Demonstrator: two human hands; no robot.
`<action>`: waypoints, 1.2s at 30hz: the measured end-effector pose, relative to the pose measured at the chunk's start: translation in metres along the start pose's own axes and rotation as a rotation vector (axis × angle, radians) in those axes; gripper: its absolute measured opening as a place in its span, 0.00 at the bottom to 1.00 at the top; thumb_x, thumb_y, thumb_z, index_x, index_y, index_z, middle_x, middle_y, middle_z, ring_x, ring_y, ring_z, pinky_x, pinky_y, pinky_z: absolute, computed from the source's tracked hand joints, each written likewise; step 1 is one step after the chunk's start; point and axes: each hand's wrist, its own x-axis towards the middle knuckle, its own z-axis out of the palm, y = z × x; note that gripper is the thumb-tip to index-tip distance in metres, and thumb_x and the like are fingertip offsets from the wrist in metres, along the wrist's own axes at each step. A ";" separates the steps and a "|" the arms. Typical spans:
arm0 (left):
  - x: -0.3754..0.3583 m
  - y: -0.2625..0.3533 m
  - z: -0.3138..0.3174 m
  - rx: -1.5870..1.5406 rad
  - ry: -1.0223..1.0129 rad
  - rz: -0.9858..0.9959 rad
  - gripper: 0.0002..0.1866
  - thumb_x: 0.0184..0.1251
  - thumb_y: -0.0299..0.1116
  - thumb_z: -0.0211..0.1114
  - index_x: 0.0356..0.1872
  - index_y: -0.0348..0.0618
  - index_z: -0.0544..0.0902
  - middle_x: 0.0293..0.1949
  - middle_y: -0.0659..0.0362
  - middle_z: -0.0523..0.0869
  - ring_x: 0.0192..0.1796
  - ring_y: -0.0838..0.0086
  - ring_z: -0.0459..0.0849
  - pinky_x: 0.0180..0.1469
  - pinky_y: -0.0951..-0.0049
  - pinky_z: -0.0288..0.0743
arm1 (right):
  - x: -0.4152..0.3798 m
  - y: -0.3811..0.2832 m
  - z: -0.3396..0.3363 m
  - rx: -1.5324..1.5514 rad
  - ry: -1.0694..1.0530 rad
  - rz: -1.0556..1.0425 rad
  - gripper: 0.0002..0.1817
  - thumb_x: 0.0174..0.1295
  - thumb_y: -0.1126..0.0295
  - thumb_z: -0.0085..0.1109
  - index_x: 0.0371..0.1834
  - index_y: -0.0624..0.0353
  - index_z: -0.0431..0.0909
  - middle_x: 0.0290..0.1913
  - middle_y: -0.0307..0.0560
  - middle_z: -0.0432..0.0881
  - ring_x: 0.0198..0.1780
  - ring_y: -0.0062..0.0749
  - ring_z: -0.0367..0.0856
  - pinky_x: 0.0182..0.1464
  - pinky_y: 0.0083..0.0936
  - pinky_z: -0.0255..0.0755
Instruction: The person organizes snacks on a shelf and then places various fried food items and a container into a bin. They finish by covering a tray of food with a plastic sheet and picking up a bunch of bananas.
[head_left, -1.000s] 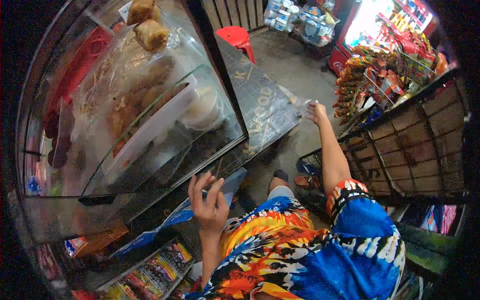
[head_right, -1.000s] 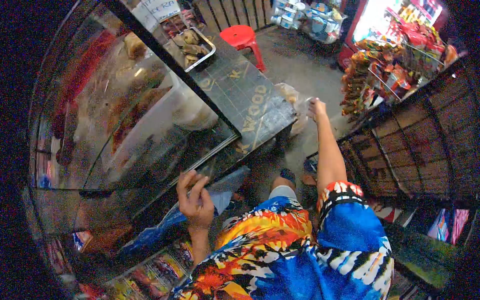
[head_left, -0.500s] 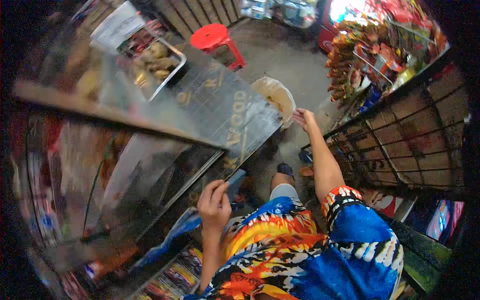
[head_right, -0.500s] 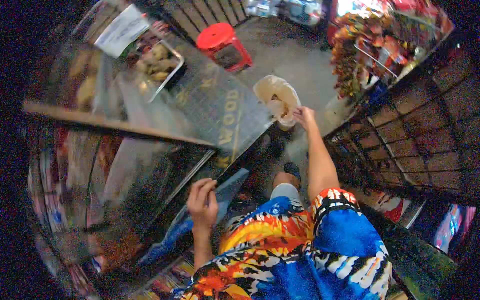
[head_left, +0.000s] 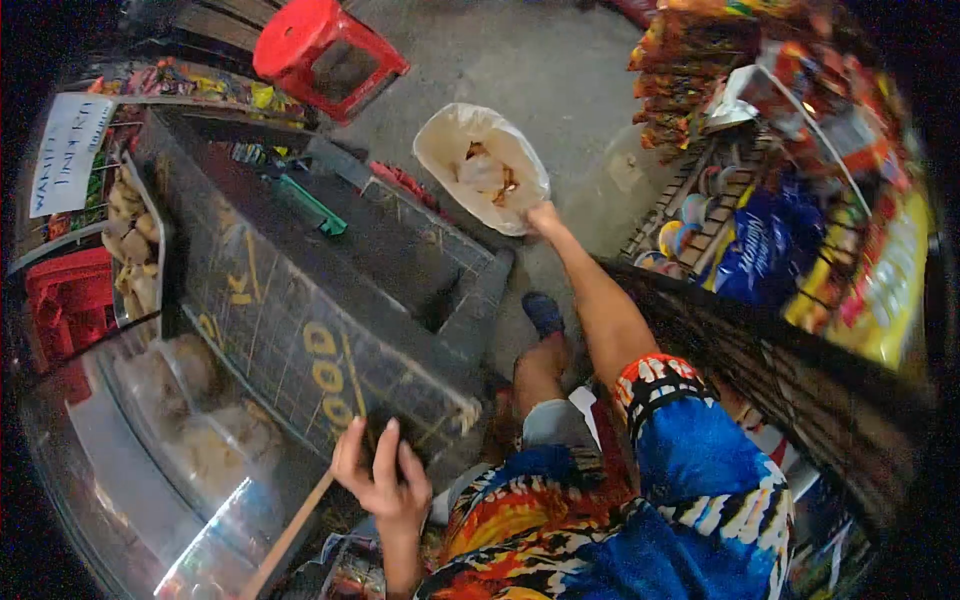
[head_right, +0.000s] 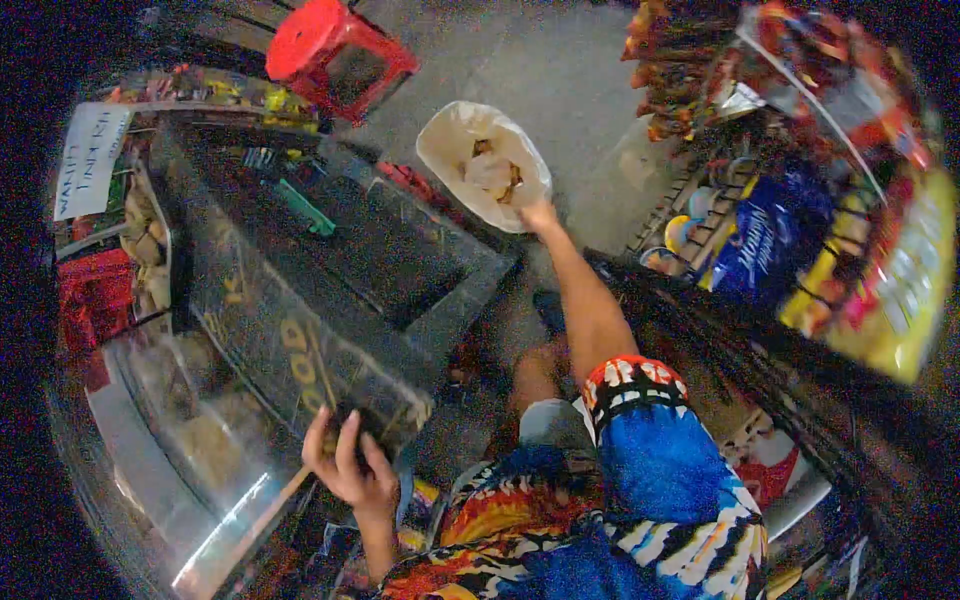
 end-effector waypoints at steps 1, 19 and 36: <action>-0.011 0.006 -0.012 0.029 -0.023 0.012 0.14 0.59 0.24 0.57 0.47 0.41 0.79 0.56 0.45 0.70 0.56 0.52 0.70 0.58 0.58 0.65 | -0.001 -0.007 0.000 -0.095 0.018 -0.061 0.09 0.57 0.68 0.55 0.35 0.63 0.78 0.32 0.46 0.80 0.34 0.29 0.78 0.37 0.30 0.73; -0.084 0.015 -0.160 0.366 0.266 0.569 0.26 0.72 0.55 0.35 0.49 0.45 0.73 0.36 0.47 0.81 0.36 0.49 0.80 0.31 0.57 0.80 | 0.005 -0.013 0.003 1.408 0.147 0.266 0.24 0.61 0.57 0.46 0.59 0.55 0.64 0.59 0.51 0.67 0.58 0.50 0.66 0.57 0.56 0.60; -0.034 0.062 -0.180 0.172 -0.253 0.017 0.20 0.62 0.41 0.46 0.51 0.40 0.71 0.57 0.43 0.68 0.58 0.48 0.67 0.58 0.47 0.62 | -0.166 -0.077 -0.075 1.462 -0.281 -0.247 0.29 0.66 0.59 0.46 0.66 0.63 0.57 0.68 0.46 0.59 0.69 0.37 0.54 0.66 0.42 0.56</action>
